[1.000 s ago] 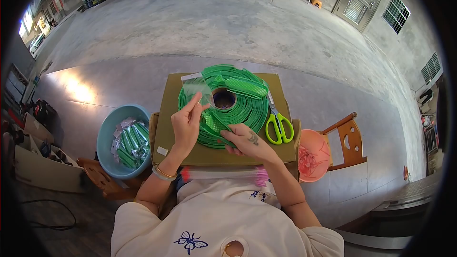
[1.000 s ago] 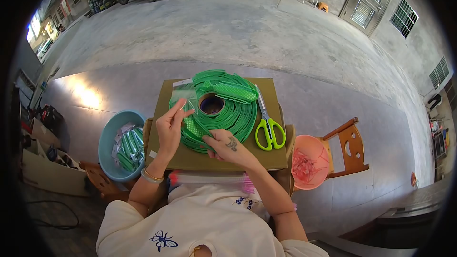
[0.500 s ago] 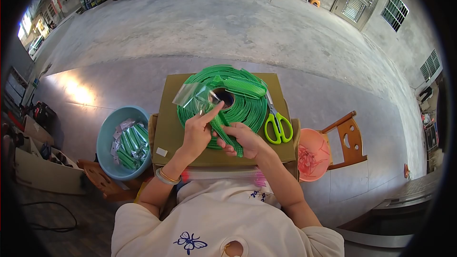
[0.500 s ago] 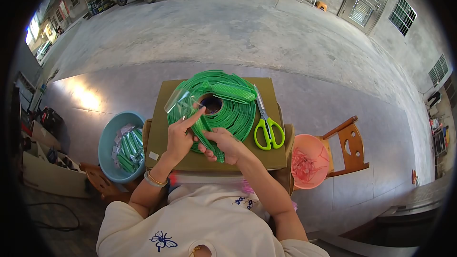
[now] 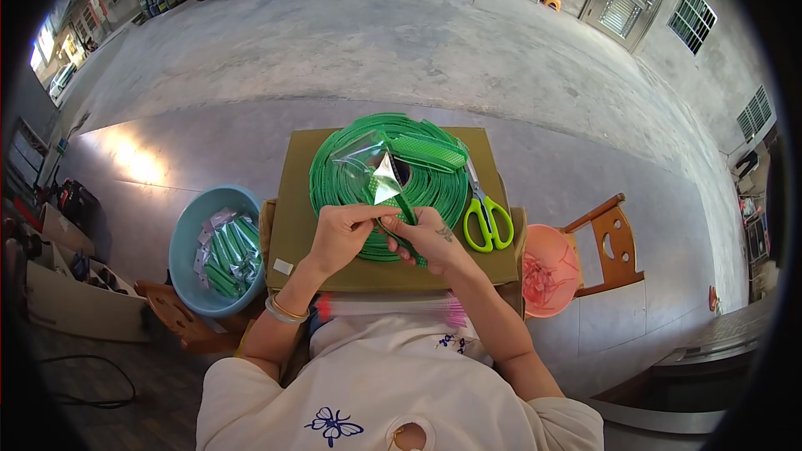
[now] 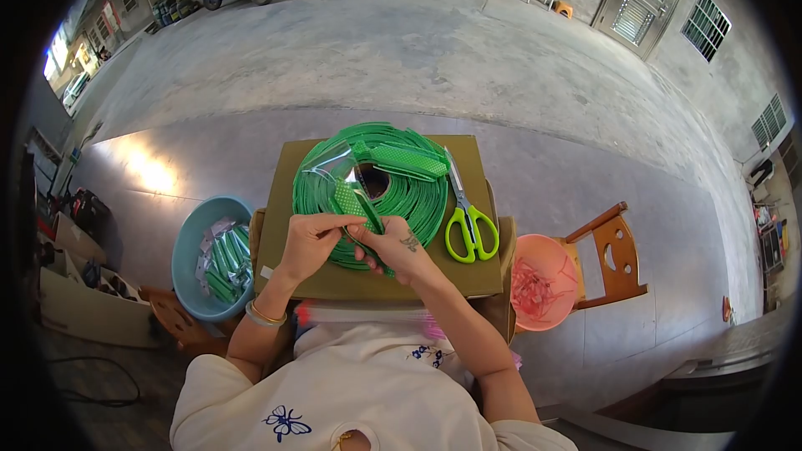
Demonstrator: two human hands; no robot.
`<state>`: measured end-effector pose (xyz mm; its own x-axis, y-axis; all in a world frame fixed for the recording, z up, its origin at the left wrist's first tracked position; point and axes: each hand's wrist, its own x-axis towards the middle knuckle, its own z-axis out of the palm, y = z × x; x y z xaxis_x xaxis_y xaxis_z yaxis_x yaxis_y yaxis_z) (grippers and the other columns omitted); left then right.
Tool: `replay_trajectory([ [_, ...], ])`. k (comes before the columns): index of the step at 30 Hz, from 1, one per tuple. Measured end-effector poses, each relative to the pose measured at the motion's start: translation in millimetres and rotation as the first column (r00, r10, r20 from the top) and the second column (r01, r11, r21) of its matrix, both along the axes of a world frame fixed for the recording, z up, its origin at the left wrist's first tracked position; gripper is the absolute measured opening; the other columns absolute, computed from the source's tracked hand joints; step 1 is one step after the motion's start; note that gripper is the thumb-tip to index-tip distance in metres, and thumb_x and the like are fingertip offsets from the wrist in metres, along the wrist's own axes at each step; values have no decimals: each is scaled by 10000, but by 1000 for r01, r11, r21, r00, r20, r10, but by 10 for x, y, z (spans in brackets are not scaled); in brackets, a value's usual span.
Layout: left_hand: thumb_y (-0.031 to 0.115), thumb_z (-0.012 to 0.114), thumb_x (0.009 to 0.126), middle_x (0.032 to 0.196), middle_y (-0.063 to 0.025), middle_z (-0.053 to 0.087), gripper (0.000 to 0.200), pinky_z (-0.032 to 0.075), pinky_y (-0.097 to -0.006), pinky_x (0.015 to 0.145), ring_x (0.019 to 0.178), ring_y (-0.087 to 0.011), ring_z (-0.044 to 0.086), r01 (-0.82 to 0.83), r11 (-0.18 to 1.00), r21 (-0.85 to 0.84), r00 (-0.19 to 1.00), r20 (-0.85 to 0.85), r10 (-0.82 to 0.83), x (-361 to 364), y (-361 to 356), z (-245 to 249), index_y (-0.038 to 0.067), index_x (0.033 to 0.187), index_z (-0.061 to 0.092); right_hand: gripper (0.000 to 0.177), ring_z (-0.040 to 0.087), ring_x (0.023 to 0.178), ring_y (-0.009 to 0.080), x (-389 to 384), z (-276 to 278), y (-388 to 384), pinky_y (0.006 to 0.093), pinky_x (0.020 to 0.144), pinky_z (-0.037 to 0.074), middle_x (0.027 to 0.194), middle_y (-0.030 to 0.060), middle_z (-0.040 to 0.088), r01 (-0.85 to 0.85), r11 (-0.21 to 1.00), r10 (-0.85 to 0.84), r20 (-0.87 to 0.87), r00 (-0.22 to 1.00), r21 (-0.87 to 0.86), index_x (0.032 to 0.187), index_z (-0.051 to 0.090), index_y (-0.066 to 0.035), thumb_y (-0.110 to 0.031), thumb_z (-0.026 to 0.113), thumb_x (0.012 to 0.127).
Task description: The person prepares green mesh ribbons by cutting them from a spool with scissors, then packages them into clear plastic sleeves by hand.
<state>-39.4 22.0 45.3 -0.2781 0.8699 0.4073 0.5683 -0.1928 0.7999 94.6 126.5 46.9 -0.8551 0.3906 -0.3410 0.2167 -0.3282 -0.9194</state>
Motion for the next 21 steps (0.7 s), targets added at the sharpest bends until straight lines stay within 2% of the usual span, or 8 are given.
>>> replay_trajectory([
  [4,-120,504,753,726,-115,661,351,474,-218,548,600,-111,619,-113,983,143,992,-30,119,64,15,-89,60,1003,671,300,492,490,93,12,72,9,233,398,371,641,29,561,-6,999,8,36,999,-49,900,571,-18,-317,570,881],
  [7,-114,518,747,714,-115,656,348,479,-226,548,589,-120,620,-162,979,122,985,-31,167,42,0,-86,72,995,675,277,539,537,112,23,33,-14,237,453,433,695,52,593,-48,953,13,-119,993,-298,940,567,-12,-284,552,892],
  [10,-108,530,744,704,-110,651,360,481,-227,552,584,-119,616,-212,973,88,975,-46,216,-46,3,-88,90,1008,674,246,582,603,135,104,94,92,242,522,477,777,83,621,-281,898,253,-126,959,-338,964,560,-10,-247,524,908],
  [11,-109,529,744,700,-106,650,365,480,-224,551,582,-113,612,-229,970,84,970,-59,234,-61,6,-91,92,1013,672,238,589,619,141,107,65,125,242,529,480,791,90,624,-294,887,259,-143,955,-356,964,560,-7,-235,514,912],
  [14,-113,521,745,689,-111,642,387,470,-208,555,582,-85,598,68,997,-34,991,-116,-71,-17,-22,-88,98,1036,664,228,609,656,159,84,-97,182,245,555,495,824,111,630,-305,854,241,-200,950,-421,966,556,4,-210,488,924],
  [17,-114,515,740,689,-124,640,400,465,-200,562,587,-67,590,12,998,-60,998,63,-9,-29,-5,-97,98,1047,659,241,624,670,174,77,-108,167,261,589,522,835,136,631,-241,849,146,-229,962,-470,985,536,18,-208,467,933],
  [19,-115,507,740,695,-132,643,399,468,-205,567,595,-64,589,-58,998,-7,992,110,58,-45,34,-159,93,1045,659,252,631,674,183,70,-11,150,275,610,537,839,153,631,-179,870,90,-209,974,-460,1010,516,27,-207,452,940],
  [21,-114,498,746,710,-138,650,392,473,-209,576,613,-60,591,-74,997,-26,992,100,76,-36,32,-188,88,1042,659,263,635,676,190,68,-99,196,285,623,543,848,169,630,-216,882,145,-197,970,-418,1029,495,30,-213,445,943],
])
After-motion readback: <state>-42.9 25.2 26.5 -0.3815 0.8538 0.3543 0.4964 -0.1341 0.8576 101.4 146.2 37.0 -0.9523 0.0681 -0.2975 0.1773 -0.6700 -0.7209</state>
